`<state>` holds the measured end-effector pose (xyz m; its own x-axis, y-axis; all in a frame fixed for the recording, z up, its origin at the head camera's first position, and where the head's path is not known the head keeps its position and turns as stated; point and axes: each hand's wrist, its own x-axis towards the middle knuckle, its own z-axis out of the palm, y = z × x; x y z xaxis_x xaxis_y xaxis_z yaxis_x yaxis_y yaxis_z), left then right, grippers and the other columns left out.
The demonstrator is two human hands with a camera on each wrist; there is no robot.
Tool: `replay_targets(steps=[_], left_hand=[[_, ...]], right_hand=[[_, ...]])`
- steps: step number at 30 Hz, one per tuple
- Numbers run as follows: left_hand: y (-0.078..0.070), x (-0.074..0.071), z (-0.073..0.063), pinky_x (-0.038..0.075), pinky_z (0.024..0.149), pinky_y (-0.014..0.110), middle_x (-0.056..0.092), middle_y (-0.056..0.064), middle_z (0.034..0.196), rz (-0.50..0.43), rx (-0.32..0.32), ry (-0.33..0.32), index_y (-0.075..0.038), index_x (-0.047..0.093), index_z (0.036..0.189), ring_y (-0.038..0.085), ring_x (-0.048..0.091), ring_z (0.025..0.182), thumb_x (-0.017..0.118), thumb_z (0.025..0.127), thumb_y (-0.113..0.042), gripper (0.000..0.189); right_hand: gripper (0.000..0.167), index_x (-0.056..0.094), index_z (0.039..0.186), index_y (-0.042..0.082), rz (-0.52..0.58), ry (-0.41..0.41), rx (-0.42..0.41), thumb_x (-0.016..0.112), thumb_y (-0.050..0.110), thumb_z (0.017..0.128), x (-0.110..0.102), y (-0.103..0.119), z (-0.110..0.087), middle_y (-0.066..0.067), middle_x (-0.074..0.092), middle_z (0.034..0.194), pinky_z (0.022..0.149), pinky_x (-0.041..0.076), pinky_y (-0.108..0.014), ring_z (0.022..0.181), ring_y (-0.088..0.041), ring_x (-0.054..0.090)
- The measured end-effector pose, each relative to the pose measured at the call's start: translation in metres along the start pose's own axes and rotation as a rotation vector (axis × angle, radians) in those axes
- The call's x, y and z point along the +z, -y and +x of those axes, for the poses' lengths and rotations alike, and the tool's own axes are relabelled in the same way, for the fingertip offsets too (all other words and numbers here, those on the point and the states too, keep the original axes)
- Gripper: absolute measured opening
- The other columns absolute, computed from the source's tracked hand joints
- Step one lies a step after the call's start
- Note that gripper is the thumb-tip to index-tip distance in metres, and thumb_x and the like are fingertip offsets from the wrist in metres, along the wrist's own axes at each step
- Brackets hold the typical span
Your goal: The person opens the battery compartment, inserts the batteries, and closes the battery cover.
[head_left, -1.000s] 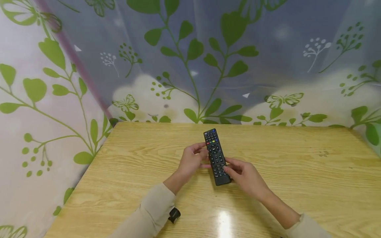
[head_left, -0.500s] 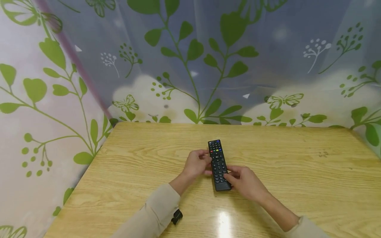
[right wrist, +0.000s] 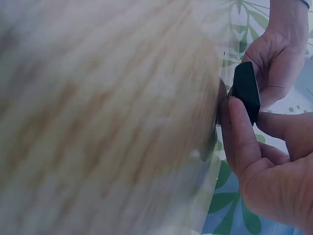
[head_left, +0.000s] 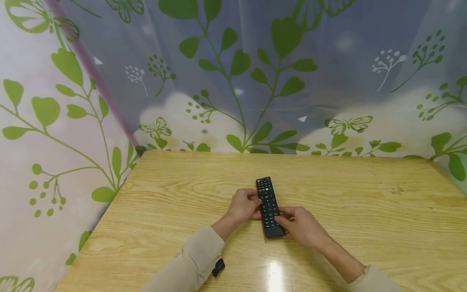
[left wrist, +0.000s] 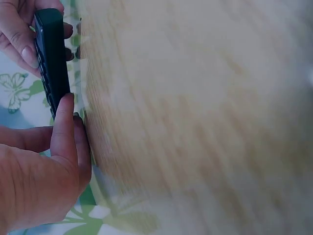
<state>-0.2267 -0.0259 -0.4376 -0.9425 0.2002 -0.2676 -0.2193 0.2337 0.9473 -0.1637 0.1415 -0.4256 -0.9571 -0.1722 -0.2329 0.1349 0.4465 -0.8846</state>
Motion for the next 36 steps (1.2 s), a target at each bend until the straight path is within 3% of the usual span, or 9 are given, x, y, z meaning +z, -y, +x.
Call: replay_targets(steps=[6, 17, 36], left_hand=[[0.0003, 0.0026, 0.0006, 0.059, 0.061, 0.028, 0.060, 0.011, 0.100, 0.047, -0.004, -0.022, 0.008, 0.053, 0.129, 0.018, 0.062, 0.083, 0.054, 0.094, 0.003, 0.035], [-0.0020, 0.0007, 0.0004, 0.058, 0.060, 0.026, 0.058, 0.010, 0.098, 0.070, -0.018, -0.022, 0.007, 0.054, 0.128, 0.017, 0.061, 0.082, 0.055, 0.094, 0.002, 0.034], [-0.0036, -0.0020, -0.0068, 0.058, 0.058, 0.024, 0.060, 0.007, 0.092, 0.197, 0.010, -0.016, 0.003, 0.061, 0.122, 0.014, 0.063, 0.077, 0.056, 0.093, 0.003, 0.030]], right_hand=[[0.038, 0.052, 0.129, -0.010, -0.035, -0.008, -0.004, 0.058, 0.005, 0.095, 0.0015, -0.0010, 0.0004, -0.012, 0.066, 0.098, 0.062, 0.058, -0.027, 0.082, -0.019, 0.065], [0.038, 0.052, 0.129, -0.010, -0.092, -0.005, -0.006, 0.058, 0.006, 0.095, 0.0030, -0.0019, 0.0034, -0.010, 0.067, 0.095, 0.059, 0.058, -0.026, 0.076, -0.017, 0.065], [0.039, 0.051, 0.129, -0.012, -0.070, 0.031, -0.005, 0.058, 0.005, 0.094, 0.0032, -0.0015, 0.0054, -0.009, 0.066, 0.090, 0.062, 0.058, -0.028, 0.074, -0.017, 0.066]])
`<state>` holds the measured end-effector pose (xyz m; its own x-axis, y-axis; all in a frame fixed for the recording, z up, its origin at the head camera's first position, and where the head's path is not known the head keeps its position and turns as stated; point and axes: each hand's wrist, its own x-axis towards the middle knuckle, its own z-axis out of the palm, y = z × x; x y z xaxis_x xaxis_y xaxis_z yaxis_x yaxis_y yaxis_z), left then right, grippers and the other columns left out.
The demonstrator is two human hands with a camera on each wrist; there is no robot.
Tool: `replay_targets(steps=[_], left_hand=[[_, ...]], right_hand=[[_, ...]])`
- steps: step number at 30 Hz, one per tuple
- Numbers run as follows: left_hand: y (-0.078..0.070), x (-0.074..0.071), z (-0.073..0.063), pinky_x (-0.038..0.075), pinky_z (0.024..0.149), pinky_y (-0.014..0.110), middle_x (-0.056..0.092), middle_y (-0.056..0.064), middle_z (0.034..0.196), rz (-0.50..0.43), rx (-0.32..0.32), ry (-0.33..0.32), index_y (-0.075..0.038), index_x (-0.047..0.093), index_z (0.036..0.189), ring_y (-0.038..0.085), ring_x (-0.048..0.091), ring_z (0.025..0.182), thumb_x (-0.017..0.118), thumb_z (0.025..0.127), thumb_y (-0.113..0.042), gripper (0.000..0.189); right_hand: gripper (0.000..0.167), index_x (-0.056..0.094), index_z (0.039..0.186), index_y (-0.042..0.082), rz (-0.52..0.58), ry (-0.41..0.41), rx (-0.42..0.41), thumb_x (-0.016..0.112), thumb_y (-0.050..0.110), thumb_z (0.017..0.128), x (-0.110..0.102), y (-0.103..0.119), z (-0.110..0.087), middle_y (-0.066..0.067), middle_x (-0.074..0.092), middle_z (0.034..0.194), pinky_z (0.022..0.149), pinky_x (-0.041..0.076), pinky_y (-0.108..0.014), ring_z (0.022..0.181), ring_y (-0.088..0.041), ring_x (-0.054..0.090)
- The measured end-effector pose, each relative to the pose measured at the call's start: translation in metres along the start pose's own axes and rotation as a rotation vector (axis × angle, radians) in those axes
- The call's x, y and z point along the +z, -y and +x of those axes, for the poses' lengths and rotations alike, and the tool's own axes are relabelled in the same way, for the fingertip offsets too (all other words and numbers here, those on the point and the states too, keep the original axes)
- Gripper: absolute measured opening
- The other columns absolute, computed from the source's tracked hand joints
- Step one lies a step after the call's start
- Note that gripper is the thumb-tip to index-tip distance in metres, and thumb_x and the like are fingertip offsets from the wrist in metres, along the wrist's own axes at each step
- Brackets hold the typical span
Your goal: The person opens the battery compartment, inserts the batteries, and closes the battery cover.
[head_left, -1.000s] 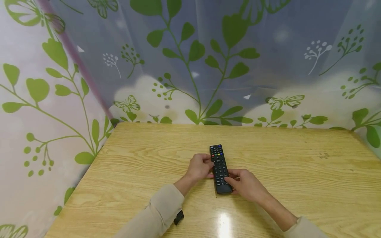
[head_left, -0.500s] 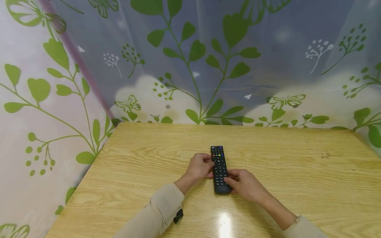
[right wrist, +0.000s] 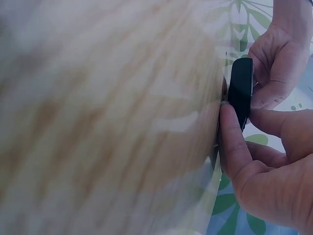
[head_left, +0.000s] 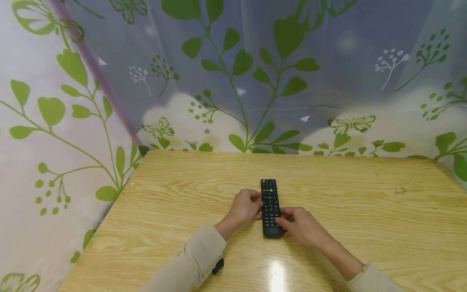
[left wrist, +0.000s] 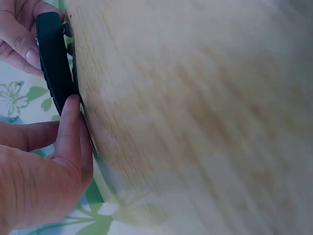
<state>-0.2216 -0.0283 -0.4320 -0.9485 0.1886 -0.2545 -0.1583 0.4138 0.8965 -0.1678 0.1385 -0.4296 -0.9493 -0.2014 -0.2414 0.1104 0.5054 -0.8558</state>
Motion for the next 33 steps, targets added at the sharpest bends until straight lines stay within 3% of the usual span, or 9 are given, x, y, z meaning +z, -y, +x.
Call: replay_targets(steps=[17, 21, 23, 29, 33], left_hand=[[0.006, -0.002, -0.002, 0.059, 0.062, 0.026, 0.060, 0.009, 0.093, -0.052, 0.013, 0.016, 0.005, 0.061, 0.120, 0.015, 0.061, 0.079, 0.057, 0.092, 0.005, 0.029], [0.010, -0.004, -0.003, 0.059, 0.060, 0.027, 0.060, 0.010, 0.093, -0.070, 0.059, 0.002, 0.006, 0.057, 0.124, 0.016, 0.061, 0.076, 0.055, 0.091, 0.007, 0.033], [0.012, -0.006, -0.005, 0.058, 0.059, 0.028, 0.060, 0.011, 0.094, -0.050, 0.103, -0.015, 0.006, 0.055, 0.126, 0.018, 0.063, 0.074, 0.054, 0.091, 0.006, 0.036], [0.014, -0.022, -0.016, 0.055, 0.070, 0.031, 0.063, 0.006, 0.102, 0.162, 0.216, -0.098, -0.002, 0.055, 0.131, 0.016, 0.064, 0.087, 0.055, 0.093, -0.006, 0.038], [0.014, -0.039, -0.021, 0.056, 0.075, 0.034, 0.062, 0.009, 0.110, 0.175, 0.250, -0.116, -0.003, 0.054, 0.133, 0.019, 0.063, 0.095, 0.052, 0.094, -0.010, 0.039]], right_hand=[[0.039, 0.049, 0.130, -0.012, 0.024, 0.025, 0.008, 0.057, 0.003, 0.095, 0.000, 0.001, 0.004, -0.010, 0.065, 0.093, 0.065, 0.059, -0.029, 0.077, -0.018, 0.066], [0.043, 0.047, 0.131, -0.013, 0.031, 0.005, -0.007, 0.057, 0.008, 0.095, -0.002, 0.000, 0.003, -0.012, 0.064, 0.096, 0.065, 0.059, -0.029, 0.077, -0.019, 0.066], [0.045, 0.046, 0.132, -0.012, 0.003, -0.011, -0.024, 0.057, 0.012, 0.096, -0.006, -0.001, 0.001, -0.012, 0.063, 0.099, 0.064, 0.058, -0.029, 0.079, -0.019, 0.065], [0.048, 0.046, 0.136, -0.004, -0.199, -0.050, -0.111, 0.054, 0.026, 0.099, -0.029, -0.007, -0.005, -0.011, 0.060, 0.110, 0.073, 0.055, -0.036, 0.097, -0.025, 0.062], [0.052, 0.042, 0.139, -0.003, -0.319, -0.079, -0.194, 0.052, 0.029, 0.100, -0.050, -0.015, -0.007, -0.016, 0.056, 0.120, 0.084, 0.053, -0.045, 0.105, -0.031, 0.058]])
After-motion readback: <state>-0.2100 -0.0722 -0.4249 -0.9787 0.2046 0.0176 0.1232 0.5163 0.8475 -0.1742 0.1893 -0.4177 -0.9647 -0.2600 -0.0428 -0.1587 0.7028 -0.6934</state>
